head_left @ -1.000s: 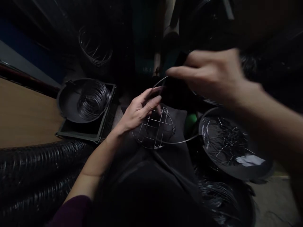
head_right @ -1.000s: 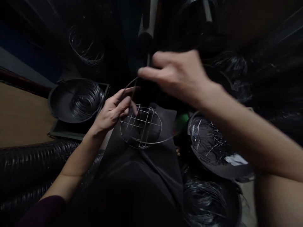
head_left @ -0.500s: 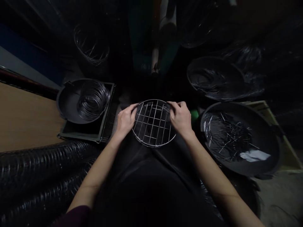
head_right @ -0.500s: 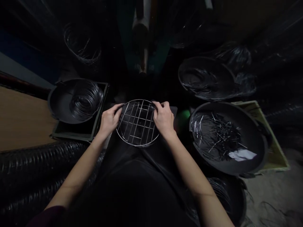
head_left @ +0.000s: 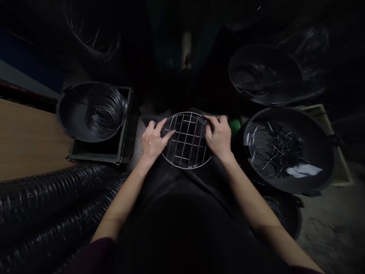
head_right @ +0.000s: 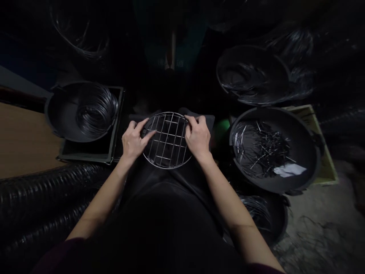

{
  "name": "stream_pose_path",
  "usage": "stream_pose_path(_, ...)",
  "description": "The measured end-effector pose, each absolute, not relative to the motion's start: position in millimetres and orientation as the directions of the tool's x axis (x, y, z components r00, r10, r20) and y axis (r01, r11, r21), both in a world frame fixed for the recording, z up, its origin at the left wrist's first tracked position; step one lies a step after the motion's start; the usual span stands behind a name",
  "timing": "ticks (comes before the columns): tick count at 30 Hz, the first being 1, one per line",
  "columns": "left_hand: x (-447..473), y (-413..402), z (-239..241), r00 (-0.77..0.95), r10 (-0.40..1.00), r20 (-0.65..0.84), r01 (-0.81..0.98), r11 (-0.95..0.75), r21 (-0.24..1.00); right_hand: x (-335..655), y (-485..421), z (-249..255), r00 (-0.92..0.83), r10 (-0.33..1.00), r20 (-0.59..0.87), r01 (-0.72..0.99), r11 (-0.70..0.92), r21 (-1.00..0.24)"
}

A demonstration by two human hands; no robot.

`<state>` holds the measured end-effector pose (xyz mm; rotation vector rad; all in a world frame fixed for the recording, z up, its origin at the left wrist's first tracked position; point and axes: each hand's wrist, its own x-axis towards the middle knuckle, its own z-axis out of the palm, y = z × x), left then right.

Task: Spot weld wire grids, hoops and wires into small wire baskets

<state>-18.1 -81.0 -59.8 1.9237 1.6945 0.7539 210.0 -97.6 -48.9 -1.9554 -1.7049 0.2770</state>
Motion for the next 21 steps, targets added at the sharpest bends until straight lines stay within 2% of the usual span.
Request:
stream_pose_path(7,-19,-84,-73,0.171,0.982,0.083,0.674,-0.178,0.717,209,-131,-56,0.092,0.991,0.099,0.858,-0.028,-0.514)
stream_pose_path(14,-19,-81,-78,0.271,0.958,0.091,0.610,-0.244,0.754,191,-158,-69,0.212,0.971,0.107,0.746,-0.090,-0.660)
stream_pose_path(17,-21,-78,-78,0.269,0.959,0.088,0.512,-0.220,0.831,191,-158,-70,0.236,0.967,0.095,0.647,-0.084,-0.758)
stream_pose_path(21,-25,-73,-90,0.216,0.976,0.015,0.296,-0.080,0.952,245,-118,-68,0.230,0.971,0.063,0.515,-0.066,-0.855)
